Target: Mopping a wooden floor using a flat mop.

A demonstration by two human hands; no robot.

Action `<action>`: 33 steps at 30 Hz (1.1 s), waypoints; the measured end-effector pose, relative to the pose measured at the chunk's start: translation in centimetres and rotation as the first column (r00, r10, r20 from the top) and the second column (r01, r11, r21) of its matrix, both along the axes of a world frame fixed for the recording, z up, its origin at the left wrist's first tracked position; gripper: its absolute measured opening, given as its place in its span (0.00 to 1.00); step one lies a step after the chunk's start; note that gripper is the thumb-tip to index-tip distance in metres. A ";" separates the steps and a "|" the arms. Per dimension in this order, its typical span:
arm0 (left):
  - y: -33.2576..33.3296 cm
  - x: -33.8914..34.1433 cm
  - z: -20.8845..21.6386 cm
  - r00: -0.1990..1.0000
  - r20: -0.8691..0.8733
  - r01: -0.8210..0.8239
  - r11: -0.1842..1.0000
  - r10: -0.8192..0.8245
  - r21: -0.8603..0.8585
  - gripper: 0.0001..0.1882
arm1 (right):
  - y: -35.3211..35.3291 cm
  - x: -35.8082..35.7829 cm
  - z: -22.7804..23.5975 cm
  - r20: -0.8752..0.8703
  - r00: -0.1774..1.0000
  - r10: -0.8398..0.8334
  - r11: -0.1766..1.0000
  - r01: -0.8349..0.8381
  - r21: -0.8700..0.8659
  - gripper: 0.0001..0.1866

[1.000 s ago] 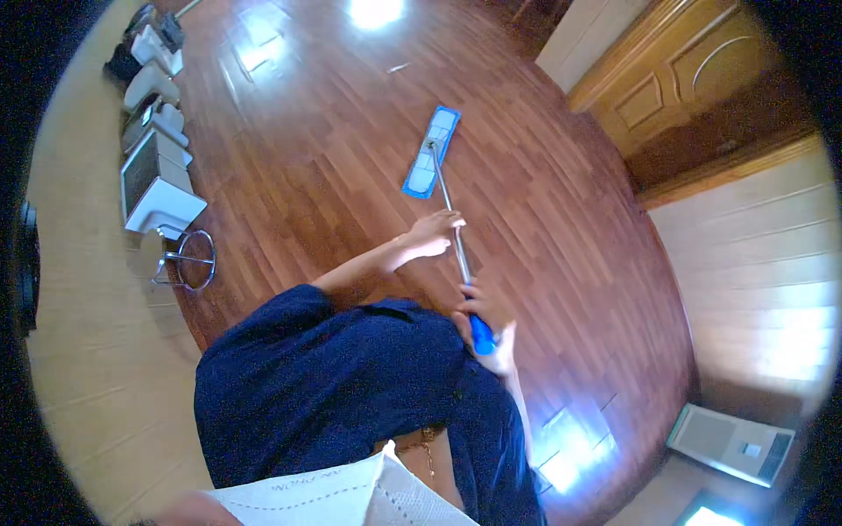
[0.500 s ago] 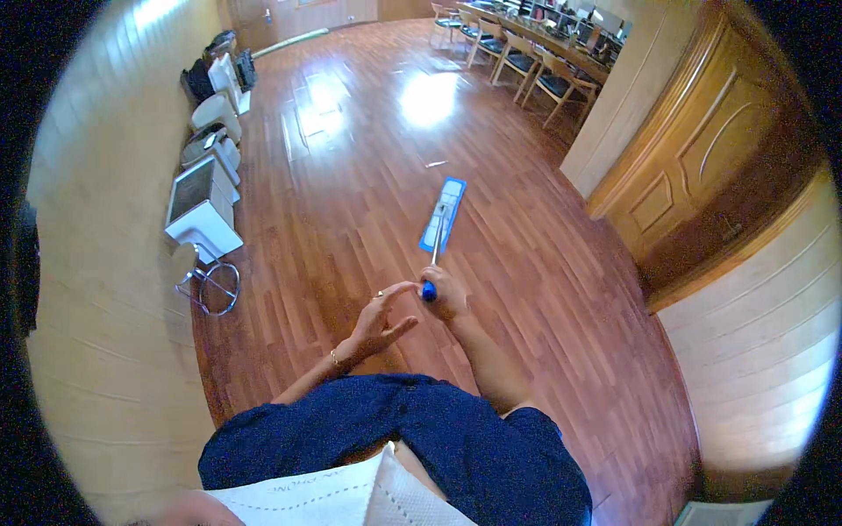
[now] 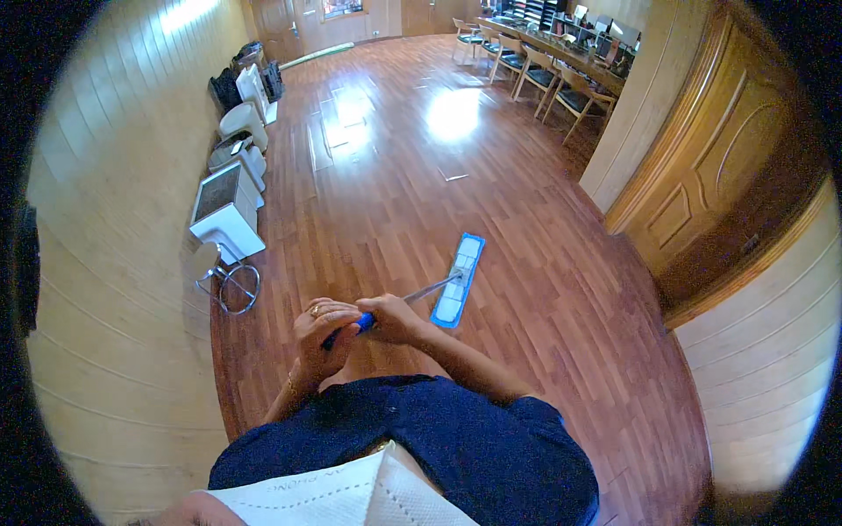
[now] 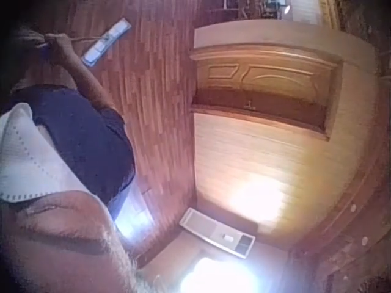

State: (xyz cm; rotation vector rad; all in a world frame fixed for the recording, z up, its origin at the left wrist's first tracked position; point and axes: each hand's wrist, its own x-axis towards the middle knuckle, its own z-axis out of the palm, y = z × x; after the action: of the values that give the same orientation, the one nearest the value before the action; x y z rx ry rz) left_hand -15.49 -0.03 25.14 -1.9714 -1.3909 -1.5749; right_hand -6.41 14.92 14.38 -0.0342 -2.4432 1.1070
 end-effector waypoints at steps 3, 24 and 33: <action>-0.6 0.2 0.0 0.987 0.071 0.156 0.950 -0.142 -0.271 0.05 | 6.0 0.8 -10.8 0.107 0.961 -0.253 0.964 0.241 0.117 0.14; 11.0 -3.1 8.6 0.317 0.068 0.854 0.253 -0.946 -0.455 0.16 | 0.1 11.5 -5.5 0.410 0.263 -0.873 0.433 0.805 0.406 0.10; 18.8 10.2 7.3 -0.255 0.334 0.784 -0.396 -0.907 -0.477 0.16 | -8.4 24.8 -7.7 0.125 -0.230 -0.965 -0.218 0.971 0.102 0.07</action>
State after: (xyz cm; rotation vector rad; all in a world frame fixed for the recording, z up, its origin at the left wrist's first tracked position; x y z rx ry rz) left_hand -5.30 18.81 32.48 -4.0388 0.6432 -0.8878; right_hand 18.40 6.49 6.70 -1.8739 -1.4053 0.2190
